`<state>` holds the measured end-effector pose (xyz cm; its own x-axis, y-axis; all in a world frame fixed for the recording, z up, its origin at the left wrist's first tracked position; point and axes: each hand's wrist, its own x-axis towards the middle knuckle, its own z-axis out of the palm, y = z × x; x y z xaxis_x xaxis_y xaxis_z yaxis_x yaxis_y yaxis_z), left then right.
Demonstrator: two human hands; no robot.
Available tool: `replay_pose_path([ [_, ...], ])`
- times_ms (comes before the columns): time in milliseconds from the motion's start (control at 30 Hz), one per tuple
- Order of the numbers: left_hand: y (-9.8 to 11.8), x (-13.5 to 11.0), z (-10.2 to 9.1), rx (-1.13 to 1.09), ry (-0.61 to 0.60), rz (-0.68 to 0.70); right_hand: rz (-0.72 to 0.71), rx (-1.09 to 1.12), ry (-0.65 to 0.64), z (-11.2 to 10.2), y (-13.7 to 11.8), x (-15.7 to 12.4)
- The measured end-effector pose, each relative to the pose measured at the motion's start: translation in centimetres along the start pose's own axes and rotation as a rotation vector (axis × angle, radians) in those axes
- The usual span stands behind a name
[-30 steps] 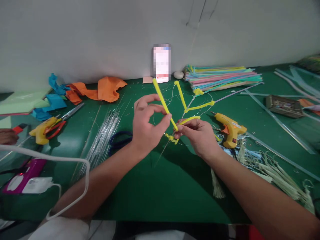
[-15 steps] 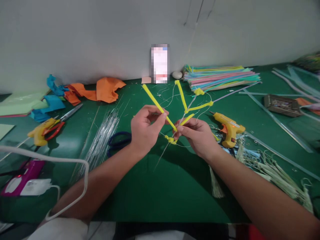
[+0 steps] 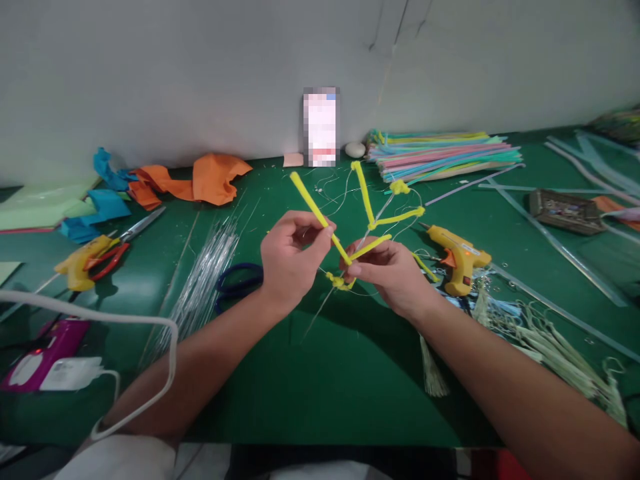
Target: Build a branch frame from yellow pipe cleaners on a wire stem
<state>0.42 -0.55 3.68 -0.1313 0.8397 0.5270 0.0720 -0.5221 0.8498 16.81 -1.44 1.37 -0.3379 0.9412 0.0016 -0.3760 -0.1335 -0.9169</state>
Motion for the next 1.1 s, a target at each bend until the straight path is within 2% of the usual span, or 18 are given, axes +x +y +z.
replay_pose_path([
  [367, 0.5, 0.2, 0.1, -0.064, 0.006, -0.041, -0.096, -0.055, 0.006, -0.3, 0.0, 0.2],
  [600, 0.4, 0.7, 0.0, -0.164, -0.028, -0.091, -0.027, -0.048, -0.005, -0.4, -0.1, 0.0],
  [733, 0.6, 1.1, -0.4, -0.154, -0.101, -0.154, 0.015, -0.037, -0.019, -0.2, -0.2, 0.0],
  [900, 0.3, 2.2, -0.9, -0.204, -0.158, -0.320, 0.046, -0.028, -0.044, -0.1, -0.3, 0.1],
  [1033, 0.1, 3.1, -1.5, -0.220, -0.298, -0.512, 0.055, -0.065, -0.070, 0.1, -0.4, 0.0],
  [1100, 0.1, 3.3, -1.8, -0.208, -0.349, -0.550, 0.066, -0.082, -0.085, 0.2, -0.4, -0.1],
])
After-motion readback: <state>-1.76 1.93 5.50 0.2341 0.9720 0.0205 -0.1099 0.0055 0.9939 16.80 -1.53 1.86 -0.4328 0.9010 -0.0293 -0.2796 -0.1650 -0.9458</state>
